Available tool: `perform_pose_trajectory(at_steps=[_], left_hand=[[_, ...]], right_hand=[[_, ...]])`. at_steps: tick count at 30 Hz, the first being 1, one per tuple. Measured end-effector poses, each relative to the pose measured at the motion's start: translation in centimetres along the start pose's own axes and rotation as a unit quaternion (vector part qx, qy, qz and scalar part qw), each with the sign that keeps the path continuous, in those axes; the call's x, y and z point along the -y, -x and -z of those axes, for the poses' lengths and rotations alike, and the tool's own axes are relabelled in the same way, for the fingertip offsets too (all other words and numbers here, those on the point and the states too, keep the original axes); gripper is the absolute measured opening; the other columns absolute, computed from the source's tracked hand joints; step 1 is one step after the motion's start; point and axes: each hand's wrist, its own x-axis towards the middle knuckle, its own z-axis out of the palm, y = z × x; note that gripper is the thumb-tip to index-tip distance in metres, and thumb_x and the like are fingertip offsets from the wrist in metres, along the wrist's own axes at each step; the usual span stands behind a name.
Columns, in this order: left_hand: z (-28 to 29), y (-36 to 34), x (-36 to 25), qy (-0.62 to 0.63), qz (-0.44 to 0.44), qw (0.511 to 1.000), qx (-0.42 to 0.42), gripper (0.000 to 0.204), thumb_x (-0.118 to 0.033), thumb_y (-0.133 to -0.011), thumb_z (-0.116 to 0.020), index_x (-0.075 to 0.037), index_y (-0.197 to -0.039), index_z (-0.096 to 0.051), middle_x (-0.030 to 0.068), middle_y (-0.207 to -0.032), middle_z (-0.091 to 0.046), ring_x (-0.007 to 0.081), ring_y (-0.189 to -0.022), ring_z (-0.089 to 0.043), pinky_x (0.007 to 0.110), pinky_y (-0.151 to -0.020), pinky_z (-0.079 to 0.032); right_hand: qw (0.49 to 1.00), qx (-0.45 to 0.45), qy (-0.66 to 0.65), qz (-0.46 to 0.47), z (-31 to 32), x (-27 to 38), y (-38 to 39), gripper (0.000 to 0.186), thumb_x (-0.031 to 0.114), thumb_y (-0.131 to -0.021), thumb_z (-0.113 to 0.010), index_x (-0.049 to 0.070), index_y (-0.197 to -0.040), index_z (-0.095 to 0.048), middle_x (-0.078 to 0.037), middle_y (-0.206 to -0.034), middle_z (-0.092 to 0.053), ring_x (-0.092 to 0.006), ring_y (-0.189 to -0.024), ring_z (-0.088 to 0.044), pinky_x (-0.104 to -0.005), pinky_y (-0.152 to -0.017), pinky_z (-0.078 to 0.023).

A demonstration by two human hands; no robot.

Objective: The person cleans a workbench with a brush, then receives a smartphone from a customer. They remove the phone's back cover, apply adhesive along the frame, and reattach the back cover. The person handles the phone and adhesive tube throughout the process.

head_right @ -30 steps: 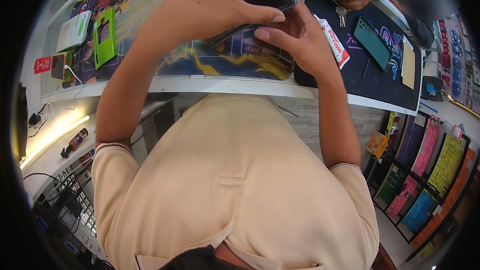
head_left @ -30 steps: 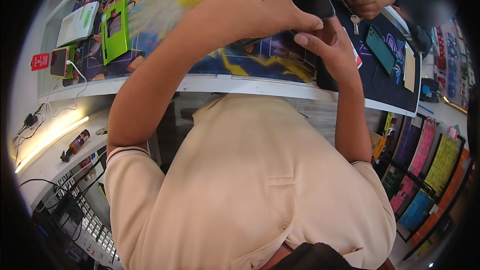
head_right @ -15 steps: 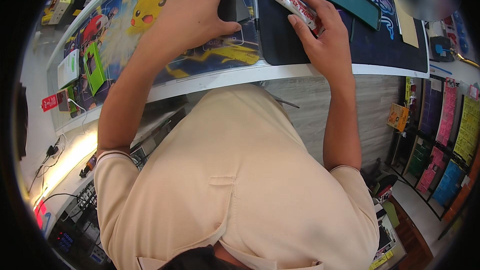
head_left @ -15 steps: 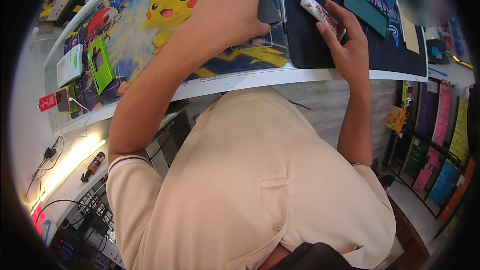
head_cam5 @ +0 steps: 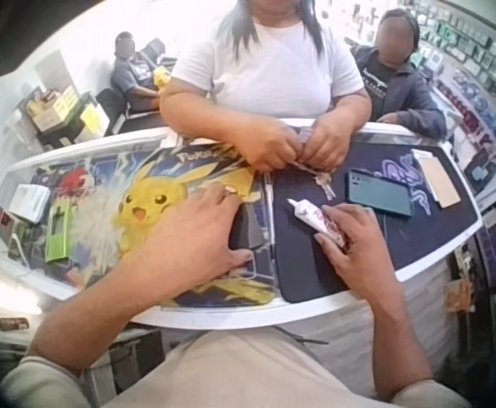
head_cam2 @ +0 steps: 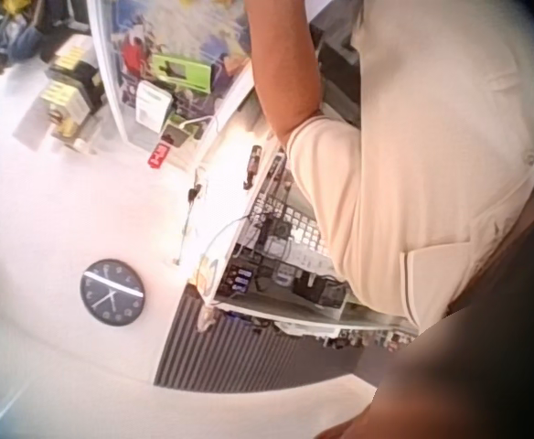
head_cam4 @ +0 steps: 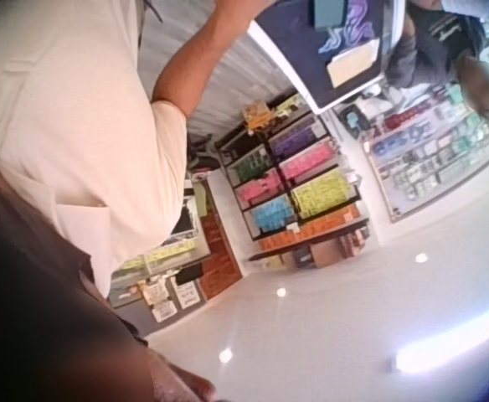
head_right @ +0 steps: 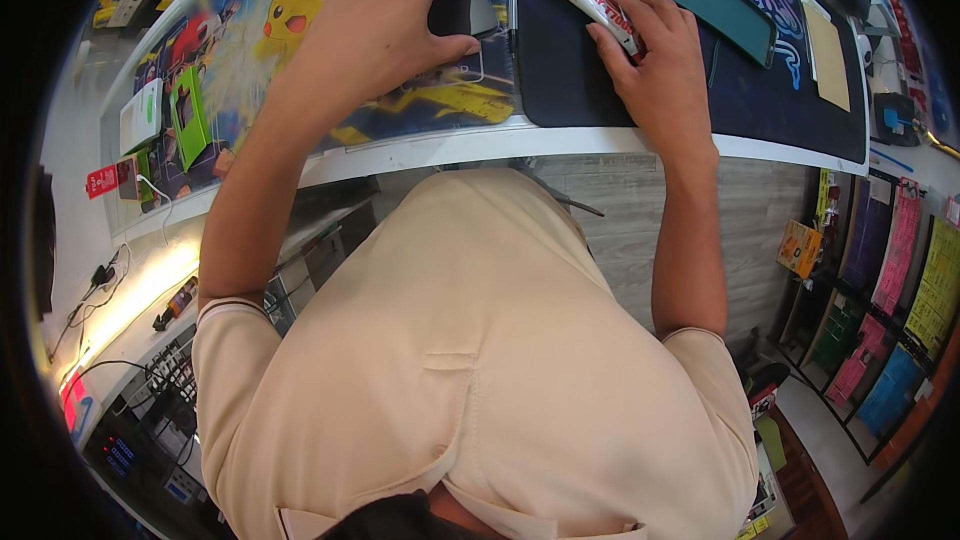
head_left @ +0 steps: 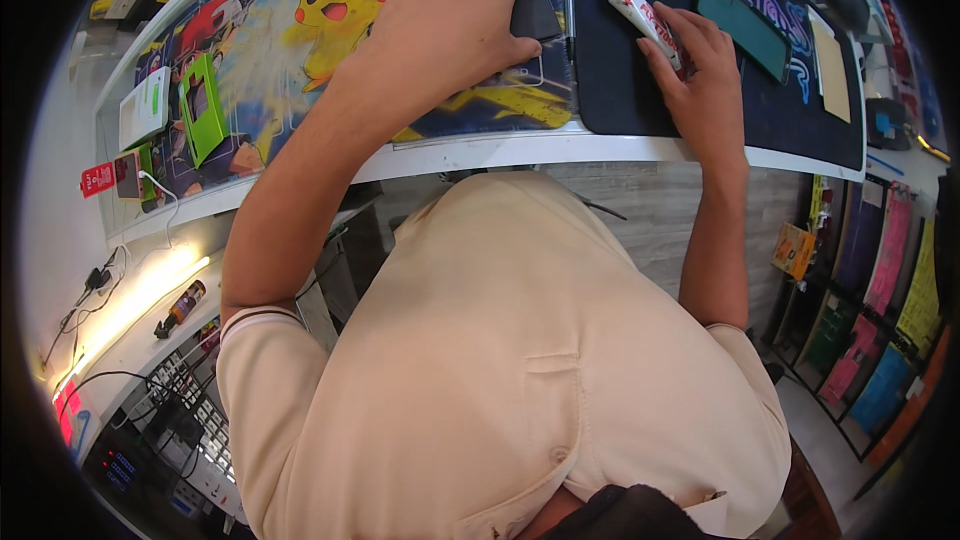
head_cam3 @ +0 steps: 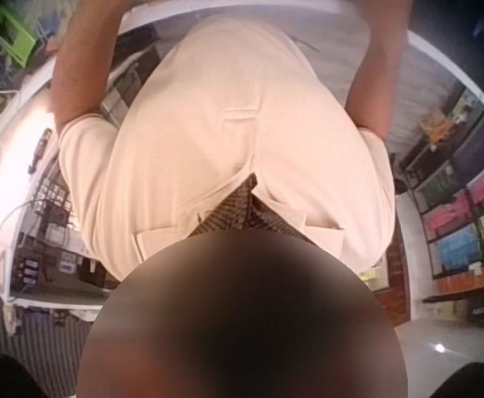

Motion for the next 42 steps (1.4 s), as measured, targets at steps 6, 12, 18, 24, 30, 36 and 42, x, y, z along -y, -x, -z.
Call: perform_pose_trajectory(at_steps=[6,12,18,24,30,36,42], left_hand=[[0.0,0.1,0.2,0.001,-0.008,1.0,-0.012,0.054,-0.029,-0.083,-0.08,0.006,-0.118,-0.06,0.0252,-0.117,-0.061,0.0418,-0.113,-0.061,0.046,-0.098,-0.051],[1.8,0.0,-0.5,0.037,-0.007,0.999,-0.009,0.056,-0.03,-0.083,-0.08,0.004,-0.123,-0.061,0.0252,-0.119,-0.061,0.0414,-0.115,-0.061,0.045,-0.1,-0.05],[3.8,0.4,-2.3,0.008,0.029,0.999,0.014,0.067,-0.036,-0.083,-0.081,0.0,-0.135,-0.059,0.0244,-0.129,-0.061,0.04,-0.122,-0.06,0.044,-0.102,-0.05],[2.0,-0.8,0.1,-0.003,0.0,0.999,0.036,0.067,-0.029,-0.081,-0.088,-0.004,-0.137,-0.059,0.014,-0.124,-0.062,0.0301,-0.117,-0.063,0.038,-0.102,-0.049],[2.4,-0.4,-1.1,0.016,0.002,1.0,0.018,0.077,-0.035,-0.077,-0.088,-0.005,-0.141,-0.056,0.0212,-0.127,-0.059,0.0415,-0.12,-0.059,0.046,-0.101,-0.05],[3.3,-0.4,-1.8,0.015,0.016,0.999,0.043,0.081,-0.046,-0.079,-0.086,-0.005,-0.142,-0.056,0.0215,-0.132,-0.057,0.0406,-0.125,-0.057,0.047,-0.105,-0.048],[2.4,0.9,1.0,0.049,0.0,0.999,0.013,0.082,-0.05,-0.077,-0.086,-0.007,-0.141,-0.059,0.0227,-0.134,-0.059,0.0423,-0.123,-0.058,0.047,-0.105,-0.048]], right_hand=[[1.0,-0.02,-0.01,-0.003,0.0,0.2,-0.2,0.049,0.03,-0.089,-0.082,0.011,-0.133,-0.07,-0.012,-0.129,-0.066,-0.0276,-0.12,-0.057,-0.0377,-0.095,-0.051],[0.984,0.068,-0.154,0.066,0.1,3.9,-3.9,0.048,0.033,-0.094,-0.078,0.012,-0.136,-0.069,-0.01,-0.125,-0.07,-0.0206,-0.11,-0.067,-0.0337,-0.096,-0.052],[0.915,0.168,-0.363,-0.061,0.0,6.3,-7.7,0.042,0.03,-0.102,-0.068,-0.007,-0.122,-0.068,-0.007,-0.093,-0.073,-0.0149,-0.082,-0.066,-0.0308,-0.074,-0.053],[0.91,0.204,-0.353,-0.073,-1.1,5.6,-7.8,0.045,0.028,-0.099,-0.071,0.001,-0.134,-0.064,-0.005,-0.08,-0.069,-0.0127,-0.069,-0.066,-0.0285,-0.062,-0.052],[0.793,0.256,-0.528,-0.164,-3.7,5.1,-7.7,0.056,0.019,-0.099,-0.069,0.002,-0.148,-0.048,-0.006,-0.085,-0.067,-0.0119,-0.058,-0.062,-0.028,-0.053,-0.051],[0.786,0.274,-0.525,-0.175,-3.8,4.9,-7.6,0.058,0.015,-0.1,-0.067,0.002,-0.152,-0.046,-0.003,-0.081,-0.063,-0.0108,-0.058,-0.061,-0.0267,-0.055,-0.052],[0.796,0.236,-0.526,-0.186,-4.6,4.4,-7.7,0.058,0.014,-0.095,-0.071,0.001,-0.146,-0.048,-0.008,-0.085,-0.066,-0.0166,-0.06,-0.064,-0.0316,-0.052,-0.055]])
